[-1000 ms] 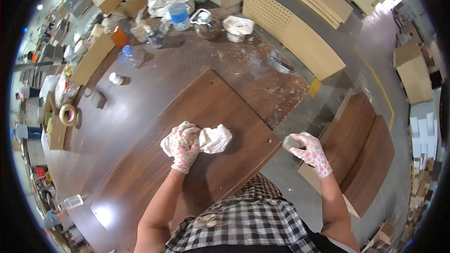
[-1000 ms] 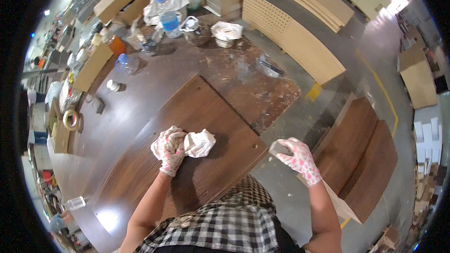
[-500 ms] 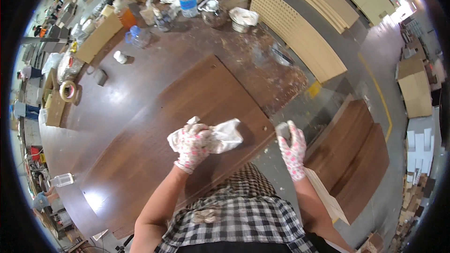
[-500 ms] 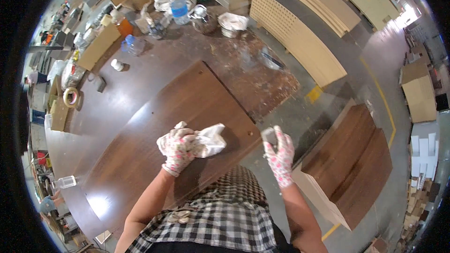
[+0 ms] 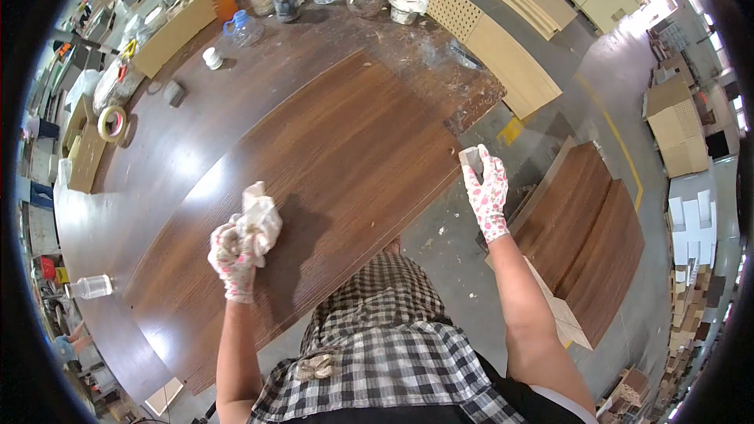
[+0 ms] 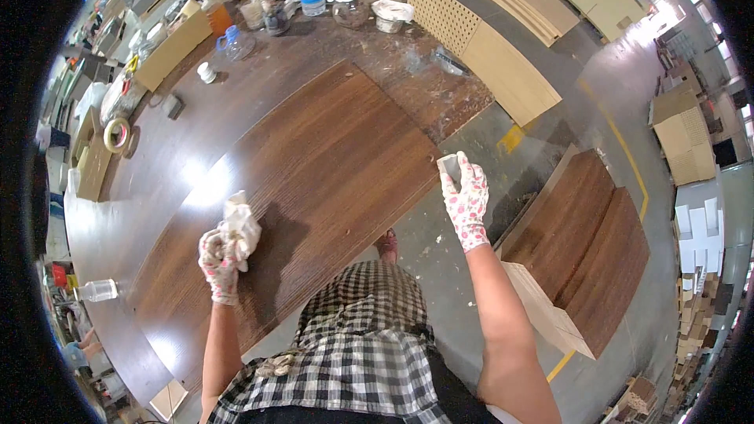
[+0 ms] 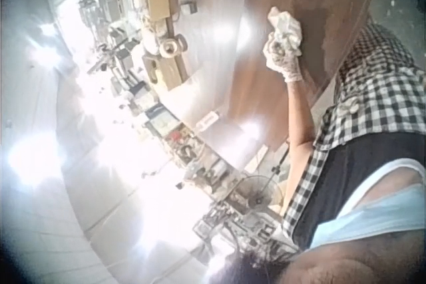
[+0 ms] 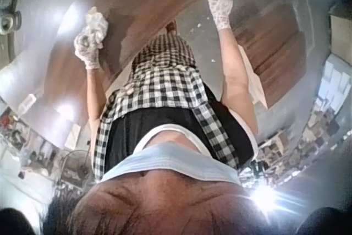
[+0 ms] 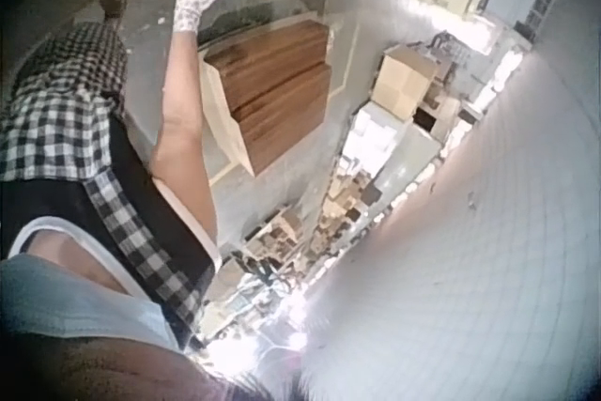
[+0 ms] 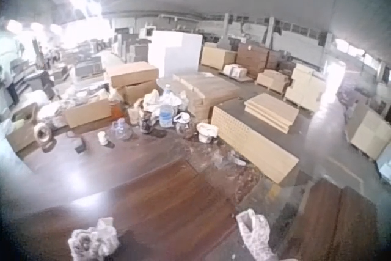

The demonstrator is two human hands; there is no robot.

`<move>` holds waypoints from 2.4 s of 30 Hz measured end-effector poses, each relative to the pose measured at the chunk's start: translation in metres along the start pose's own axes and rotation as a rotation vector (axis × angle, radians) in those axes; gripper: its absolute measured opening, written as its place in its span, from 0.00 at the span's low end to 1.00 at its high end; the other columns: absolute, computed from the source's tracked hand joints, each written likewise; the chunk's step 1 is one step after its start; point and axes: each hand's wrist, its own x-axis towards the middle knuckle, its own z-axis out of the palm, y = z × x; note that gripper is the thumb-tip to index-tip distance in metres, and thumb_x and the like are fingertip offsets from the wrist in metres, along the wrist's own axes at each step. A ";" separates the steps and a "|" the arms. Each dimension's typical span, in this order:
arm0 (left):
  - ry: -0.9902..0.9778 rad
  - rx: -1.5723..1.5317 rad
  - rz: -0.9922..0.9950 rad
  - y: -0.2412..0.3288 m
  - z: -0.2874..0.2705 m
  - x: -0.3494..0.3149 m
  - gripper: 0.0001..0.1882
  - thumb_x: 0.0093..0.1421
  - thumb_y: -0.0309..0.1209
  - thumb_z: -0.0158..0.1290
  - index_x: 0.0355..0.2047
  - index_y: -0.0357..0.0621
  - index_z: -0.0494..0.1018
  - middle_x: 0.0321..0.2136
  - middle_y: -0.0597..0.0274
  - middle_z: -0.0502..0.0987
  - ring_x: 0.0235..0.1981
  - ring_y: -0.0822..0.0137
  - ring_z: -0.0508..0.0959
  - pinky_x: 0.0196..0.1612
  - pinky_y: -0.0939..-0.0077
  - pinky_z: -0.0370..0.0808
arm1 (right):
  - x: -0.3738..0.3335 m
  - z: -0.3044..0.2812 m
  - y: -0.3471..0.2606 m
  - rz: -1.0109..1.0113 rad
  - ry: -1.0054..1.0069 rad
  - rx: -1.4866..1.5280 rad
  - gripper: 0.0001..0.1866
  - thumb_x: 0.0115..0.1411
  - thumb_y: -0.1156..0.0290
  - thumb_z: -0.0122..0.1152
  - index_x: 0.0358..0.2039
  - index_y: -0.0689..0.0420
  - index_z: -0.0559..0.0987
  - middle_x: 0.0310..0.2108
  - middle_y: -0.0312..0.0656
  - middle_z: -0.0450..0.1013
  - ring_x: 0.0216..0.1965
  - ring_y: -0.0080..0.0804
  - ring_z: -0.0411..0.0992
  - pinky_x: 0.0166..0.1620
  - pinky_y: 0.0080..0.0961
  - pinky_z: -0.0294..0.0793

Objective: The person wipes a wooden panel with a cloth, applies liquid from a bottle, uses a scraper tool on the wood surface, and places the panel onto a stack of panels.

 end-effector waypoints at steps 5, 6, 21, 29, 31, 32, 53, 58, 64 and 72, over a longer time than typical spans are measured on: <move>0.152 0.171 -0.052 -0.074 -0.131 -0.024 0.07 0.51 0.26 0.57 0.29 0.39 0.73 0.38 0.56 0.72 0.43 0.59 0.72 0.47 0.67 0.68 | -0.106 -0.008 -0.113 -0.211 -0.260 0.040 0.26 0.52 0.60 0.59 0.50 0.57 0.70 0.34 0.46 0.69 0.38 0.42 0.68 0.42 0.38 0.70; 0.158 0.212 -0.034 -0.089 -0.158 -0.028 0.06 0.51 0.27 0.57 0.29 0.39 0.73 0.38 0.56 0.72 0.43 0.59 0.72 0.47 0.67 0.68 | -0.136 -0.009 -0.142 -0.276 -0.281 0.118 0.25 0.51 0.60 0.59 0.49 0.56 0.71 0.34 0.46 0.70 0.37 0.42 0.68 0.42 0.37 0.70; 0.150 0.861 0.008 -0.136 -0.239 -0.054 0.10 0.55 0.38 0.52 0.32 0.46 0.72 0.43 0.65 0.75 0.42 0.63 0.73 0.41 0.72 0.72 | -0.115 -0.001 -0.162 -0.134 -0.299 0.004 0.23 0.54 0.59 0.55 0.46 0.60 0.72 0.30 0.50 0.67 0.34 0.45 0.66 0.40 0.40 0.67; 0.095 0.832 -0.092 -0.130 -0.236 -0.052 0.11 0.58 0.35 0.51 0.36 0.41 0.73 0.44 0.58 0.73 0.47 0.60 0.69 0.50 0.71 0.65 | -0.184 -0.001 -0.222 -0.424 -0.415 0.327 0.21 0.48 0.63 0.61 0.42 0.59 0.75 0.30 0.42 0.71 0.35 0.38 0.69 0.41 0.34 0.69; 0.129 0.878 -0.071 -0.131 -0.236 -0.050 0.11 0.54 0.40 0.53 0.32 0.47 0.73 0.44 0.65 0.74 0.45 0.62 0.72 0.45 0.72 0.70 | -0.145 -0.005 -0.194 -0.159 -0.220 0.266 0.22 0.49 0.64 0.60 0.43 0.61 0.73 0.30 0.46 0.67 0.33 0.41 0.68 0.39 0.35 0.69; 0.121 0.883 -0.097 -0.124 -0.233 -0.049 0.12 0.54 0.41 0.53 0.32 0.47 0.73 0.44 0.64 0.74 0.45 0.62 0.72 0.44 0.72 0.70 | -0.136 0.001 -0.173 -0.241 -0.088 0.105 0.24 0.50 0.63 0.60 0.46 0.61 0.72 0.32 0.46 0.67 0.34 0.41 0.68 0.38 0.37 0.70; 0.175 -0.500 -0.204 -0.135 -0.270 -0.081 0.07 0.53 0.25 0.55 0.34 0.39 0.73 0.32 0.68 0.74 0.32 0.78 0.71 0.37 0.84 0.69 | -0.354 0.022 -0.384 -0.661 -0.412 0.320 0.26 0.50 0.58 0.59 0.48 0.57 0.72 0.38 0.44 0.70 0.41 0.41 0.67 0.47 0.37 0.65; 0.437 -0.638 -0.276 -0.126 -0.375 -0.139 0.10 0.57 0.25 0.48 0.39 0.36 0.71 0.31 0.66 0.74 0.31 0.78 0.73 0.33 0.84 0.71 | -0.353 0.016 -0.398 -0.626 -0.459 0.293 0.25 0.48 0.61 0.61 0.47 0.55 0.72 0.36 0.43 0.70 0.39 0.41 0.68 0.43 0.37 0.66; 0.821 -0.671 -0.341 -0.142 -0.439 -0.218 0.15 0.53 0.27 0.50 0.42 0.35 0.67 0.38 0.60 0.72 0.38 0.70 0.74 0.42 0.77 0.72 | -0.379 0.026 -0.427 -0.746 -0.448 0.299 0.29 0.48 0.62 0.61 0.51 0.58 0.69 0.39 0.45 0.69 0.41 0.42 0.65 0.46 0.40 0.62; 0.917 -0.678 -0.385 -0.148 -0.468 -0.276 0.16 0.52 0.25 0.51 0.42 0.35 0.66 0.38 0.58 0.73 0.38 0.67 0.74 0.42 0.76 0.72 | -0.472 0.049 -0.566 -1.304 -0.887 0.471 0.25 0.48 0.62 0.60 0.46 0.58 0.71 0.35 0.40 0.70 0.35 0.35 0.67 0.36 0.33 0.66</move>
